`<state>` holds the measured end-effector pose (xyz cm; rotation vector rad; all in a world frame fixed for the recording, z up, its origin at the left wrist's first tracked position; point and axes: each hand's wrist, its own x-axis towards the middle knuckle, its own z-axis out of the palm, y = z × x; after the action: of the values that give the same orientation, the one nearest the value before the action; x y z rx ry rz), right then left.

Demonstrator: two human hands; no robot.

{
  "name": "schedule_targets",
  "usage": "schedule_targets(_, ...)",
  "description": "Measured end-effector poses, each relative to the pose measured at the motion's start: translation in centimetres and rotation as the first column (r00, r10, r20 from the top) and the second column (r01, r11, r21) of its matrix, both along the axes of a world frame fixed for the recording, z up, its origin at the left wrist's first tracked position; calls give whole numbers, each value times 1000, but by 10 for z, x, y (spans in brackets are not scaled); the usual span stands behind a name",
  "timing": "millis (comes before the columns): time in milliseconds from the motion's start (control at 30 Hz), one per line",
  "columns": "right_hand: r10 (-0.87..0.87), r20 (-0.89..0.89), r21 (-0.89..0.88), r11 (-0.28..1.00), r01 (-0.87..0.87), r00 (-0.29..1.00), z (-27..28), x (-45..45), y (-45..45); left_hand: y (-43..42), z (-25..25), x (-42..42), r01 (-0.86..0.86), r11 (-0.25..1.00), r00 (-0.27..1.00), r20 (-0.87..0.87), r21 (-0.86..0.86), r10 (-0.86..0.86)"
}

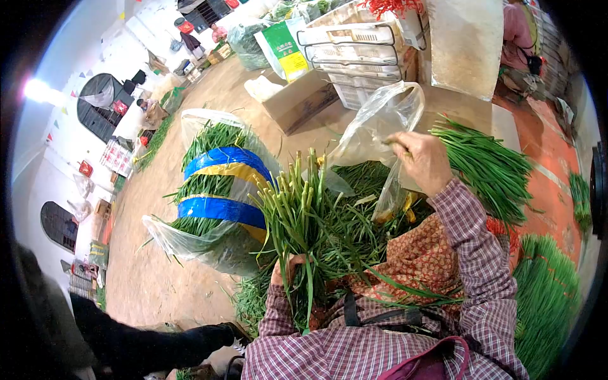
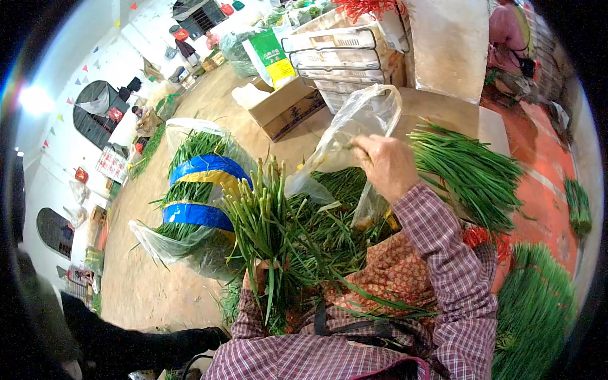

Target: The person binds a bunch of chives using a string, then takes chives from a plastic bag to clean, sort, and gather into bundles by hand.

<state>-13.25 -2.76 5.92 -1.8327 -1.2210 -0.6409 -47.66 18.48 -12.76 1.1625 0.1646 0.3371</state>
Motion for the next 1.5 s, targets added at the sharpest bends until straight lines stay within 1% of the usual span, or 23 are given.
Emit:
schedule_targets(67,7,-192,-326,943,-70,981,1,-15,-4,-1,-2,0,8,1000,1000,10,2,-8)
schedule_targets(100,6,-193,-327,942,-70,981,5,-26,-5,0,-2,1,16,1000,1000,12,3,-16)
schedule_targets(167,153,-150,-161,971,-176,977,13,-52,0,-1,-4,3,28,1000,1000,13,3,-28)
schedule_targets(267,303,-64,-175,935,-310,951,8,-70,12,-3,-5,5,45,999,999,14,22,-45)
schedule_targets(400,321,49,-74,945,-317,946,-6,-67,27,-6,0,8,49,998,998,25,46,-50)
schedule_targets(467,233,166,-49,973,-228,958,-11,-62,30,-14,10,8,23,999,999,22,28,-24)
schedule_targets(500,230,165,-51,973,-225,959,-14,-59,32,-15,12,9,14,1000,1000,20,18,-14)
schedule_targets(567,61,135,-56,997,-54,989,-20,-52,34,-16,15,11,15,998,998,66,53,-18)
schedule_targets(633,-72,169,68,996,61,983,-19,-29,32,-14,11,7,22,995,993,115,99,-34)
schedule_targets(733,-114,61,88,990,108,992,-16,-7,18,-10,2,-2,-1,999,998,66,33,-1)
schedule_targets(800,89,-178,21,996,-86,980,-20,-6,14,-8,5,-1,19,998,1000,12,-58,-18)
schedule_targets(833,88,-178,20,996,-86,980,-21,-10,14,-12,6,1,13,997,1000,26,-80,-10)
schedule_targets(900,347,-473,28,924,-380,810,-23,-27,16,-23,15,8,2,992,998,55,-123,5)
schedule_targets(933,346,-474,28,925,-379,809,-23,-34,17,-24,18,11,27,998,996,83,-53,-23)
schedule_targets(1033,487,-732,70,749,-659,476,-18,-50,19,-20,15,10,48,987,994,93,154,-63)
schedule_targets(1100,530,-726,118,725,-679,439,-22,-56,22,-17,14,8,81,975,996,5,205,-84)
schedule_targets(1167,442,-687,-14,785,-620,576,-13,-61,20,-16,11,8,105,963,994,-44,248,-97)
schedule_targets(1233,463,-637,2,801,-599,617,-14,-62,20,-19,13,7,61,978,998,-20,200,-58)
schedule_targets(1300,411,-609,-85,817,-571,678,-18,-59,21,-19,15,6,37,987,999,-4,158,-37)
schedule_targets(1367,475,-551,-10,819,-574,686,-21,-56,21,-17,13,4,5,989,999,41,151,-11)
schedule_targets(1400,441,-429,-47,861,-507,788,-21,-52,21,-14,8,2,-5,988,998,68,151,-6)
schedule_targets(1433,394,-297,-73,899,-432,870,-21,-49,21,1,-9,-3,105,990,990,81,99,-113)
schedule_targets(1500,294,-279,-79,942,-327,914,-21,-38,22,15,-15,-16,215,975,971,100,48,-219)
